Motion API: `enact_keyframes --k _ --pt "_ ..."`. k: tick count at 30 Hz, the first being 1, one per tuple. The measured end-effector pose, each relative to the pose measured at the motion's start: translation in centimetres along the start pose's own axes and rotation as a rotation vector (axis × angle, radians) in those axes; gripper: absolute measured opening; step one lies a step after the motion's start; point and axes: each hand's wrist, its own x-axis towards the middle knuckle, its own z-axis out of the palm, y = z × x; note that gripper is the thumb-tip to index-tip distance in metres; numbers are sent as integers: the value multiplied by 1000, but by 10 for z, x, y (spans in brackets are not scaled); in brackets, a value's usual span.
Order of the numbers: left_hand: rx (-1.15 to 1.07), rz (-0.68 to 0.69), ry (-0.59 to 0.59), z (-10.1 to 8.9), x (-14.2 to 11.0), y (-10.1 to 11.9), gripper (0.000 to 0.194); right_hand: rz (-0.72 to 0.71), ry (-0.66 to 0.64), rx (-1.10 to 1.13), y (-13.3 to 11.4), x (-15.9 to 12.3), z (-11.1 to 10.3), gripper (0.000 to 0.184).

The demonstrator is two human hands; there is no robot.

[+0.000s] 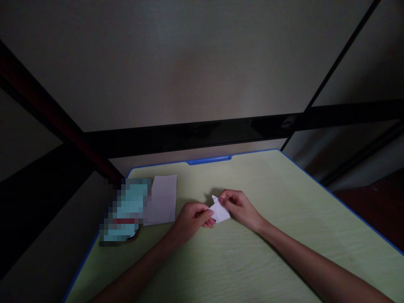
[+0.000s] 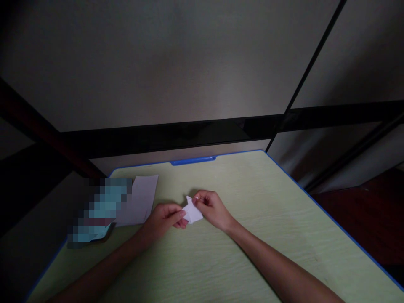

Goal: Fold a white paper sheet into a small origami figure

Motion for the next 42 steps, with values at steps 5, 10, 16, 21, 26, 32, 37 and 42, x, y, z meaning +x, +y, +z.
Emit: enact_keyframes --k 5,10,16,21,26,32,37,42 --pt "8 46 76 3 -2 1 20 28 -35 39 2 0 2 22" --pt "-54 49 136 4 -7 5 21 9 -123 102 3 0 2 18" --pt "-67 102 295 4 -7 8 22 -53 -72 297 4 0 8 32" --pt "-97 146 341 7 -3 3 21 -127 129 353 5 0 20 35" --pt "-321 118 338 4 1 2 19 -132 99 320 4 -2 19 22" --pt "-382 188 312 1 4 3 15 -85 -100 168 5 -6 18 12" --pt "-287 157 383 4 2 4 10 -129 20 100 6 -8 23 16" --pt "-418 131 380 7 1 6 14 -174 163 87 5 -9 25 13"
